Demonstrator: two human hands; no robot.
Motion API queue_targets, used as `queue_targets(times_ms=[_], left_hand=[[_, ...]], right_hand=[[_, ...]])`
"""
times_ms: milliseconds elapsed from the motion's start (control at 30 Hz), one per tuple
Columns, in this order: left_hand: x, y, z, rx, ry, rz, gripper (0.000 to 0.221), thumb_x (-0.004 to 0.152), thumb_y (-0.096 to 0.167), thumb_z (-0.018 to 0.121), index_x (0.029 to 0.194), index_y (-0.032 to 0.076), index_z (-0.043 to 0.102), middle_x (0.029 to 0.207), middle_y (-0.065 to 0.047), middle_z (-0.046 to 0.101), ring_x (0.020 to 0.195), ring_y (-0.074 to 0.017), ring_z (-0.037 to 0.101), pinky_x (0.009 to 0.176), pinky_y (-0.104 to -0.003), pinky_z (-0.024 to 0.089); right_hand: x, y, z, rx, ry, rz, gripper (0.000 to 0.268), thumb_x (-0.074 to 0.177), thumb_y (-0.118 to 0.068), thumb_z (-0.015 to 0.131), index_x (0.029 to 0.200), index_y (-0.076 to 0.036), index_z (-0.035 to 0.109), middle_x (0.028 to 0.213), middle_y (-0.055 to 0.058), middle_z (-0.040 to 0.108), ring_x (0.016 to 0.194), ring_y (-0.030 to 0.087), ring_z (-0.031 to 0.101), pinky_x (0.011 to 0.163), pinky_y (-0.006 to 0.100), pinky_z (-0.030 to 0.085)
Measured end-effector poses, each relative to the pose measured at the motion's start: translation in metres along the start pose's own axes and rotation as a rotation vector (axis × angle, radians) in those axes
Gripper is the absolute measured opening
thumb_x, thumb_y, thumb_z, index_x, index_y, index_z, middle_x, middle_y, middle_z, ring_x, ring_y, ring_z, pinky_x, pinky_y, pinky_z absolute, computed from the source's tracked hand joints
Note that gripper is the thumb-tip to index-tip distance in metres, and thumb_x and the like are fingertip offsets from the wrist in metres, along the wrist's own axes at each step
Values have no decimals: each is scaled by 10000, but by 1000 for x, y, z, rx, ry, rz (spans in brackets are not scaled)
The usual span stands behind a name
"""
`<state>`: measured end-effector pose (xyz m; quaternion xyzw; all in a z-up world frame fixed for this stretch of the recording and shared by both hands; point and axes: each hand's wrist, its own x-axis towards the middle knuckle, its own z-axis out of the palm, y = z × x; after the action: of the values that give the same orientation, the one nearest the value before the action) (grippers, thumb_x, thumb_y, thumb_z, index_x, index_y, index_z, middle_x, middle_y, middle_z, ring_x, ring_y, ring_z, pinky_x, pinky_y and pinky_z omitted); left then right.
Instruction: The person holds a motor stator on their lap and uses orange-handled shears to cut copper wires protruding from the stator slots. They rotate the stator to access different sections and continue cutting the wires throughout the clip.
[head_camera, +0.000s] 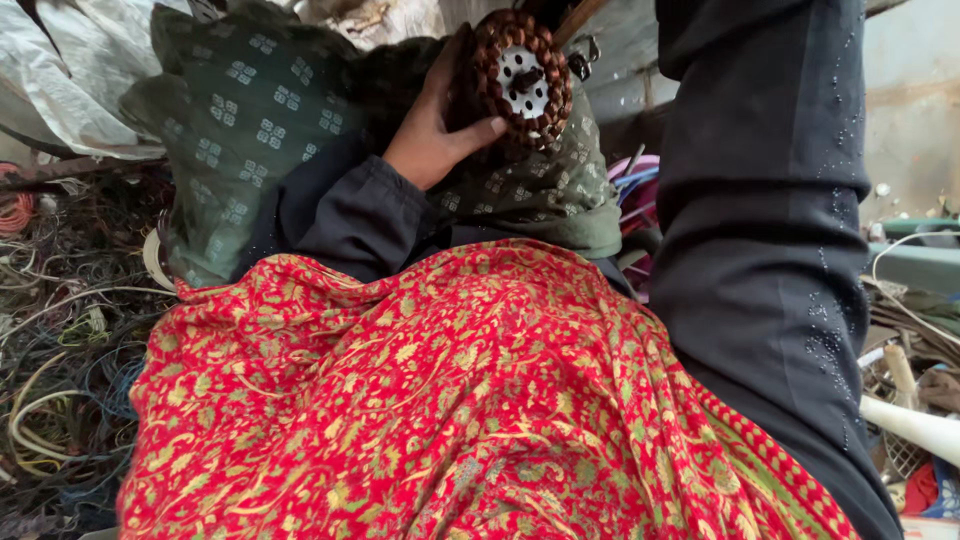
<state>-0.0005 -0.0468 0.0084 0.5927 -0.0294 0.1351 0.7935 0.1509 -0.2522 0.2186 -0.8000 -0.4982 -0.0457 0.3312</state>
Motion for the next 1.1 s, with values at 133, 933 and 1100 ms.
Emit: queue_targets(times_ms=[133,933,1100], left_hand=[[4,8,2,181,26,32,1098,946,104,886,1704,72,92,1707,-165,314,1590,-257,339,1332,-378,308],[-8,7,-7,301,-34,23,1118,932,-22,846,1664,82,8,1731,-141,161,1626,-231,174,1368,-357,198],[-8,10,-4,116,-2,-31,1052,925,-114,754,1684,82,52,1688,-138,278,1567,-230,302,1304,-351,329]], right_hand=[[-6,7,-4,74,-129,86,213,979,-14,719,1182,-6,655,1059,117,641,969,276,634,850,365,504],[-30,18,-52,241,-327,337,229,990,-65,685,1205,-14,623,1023,68,645,924,166,647,833,296,512],[-98,28,-30,480,-339,448,343,918,-32,703,1241,6,591,1082,70,629,1013,135,638,905,294,528]])
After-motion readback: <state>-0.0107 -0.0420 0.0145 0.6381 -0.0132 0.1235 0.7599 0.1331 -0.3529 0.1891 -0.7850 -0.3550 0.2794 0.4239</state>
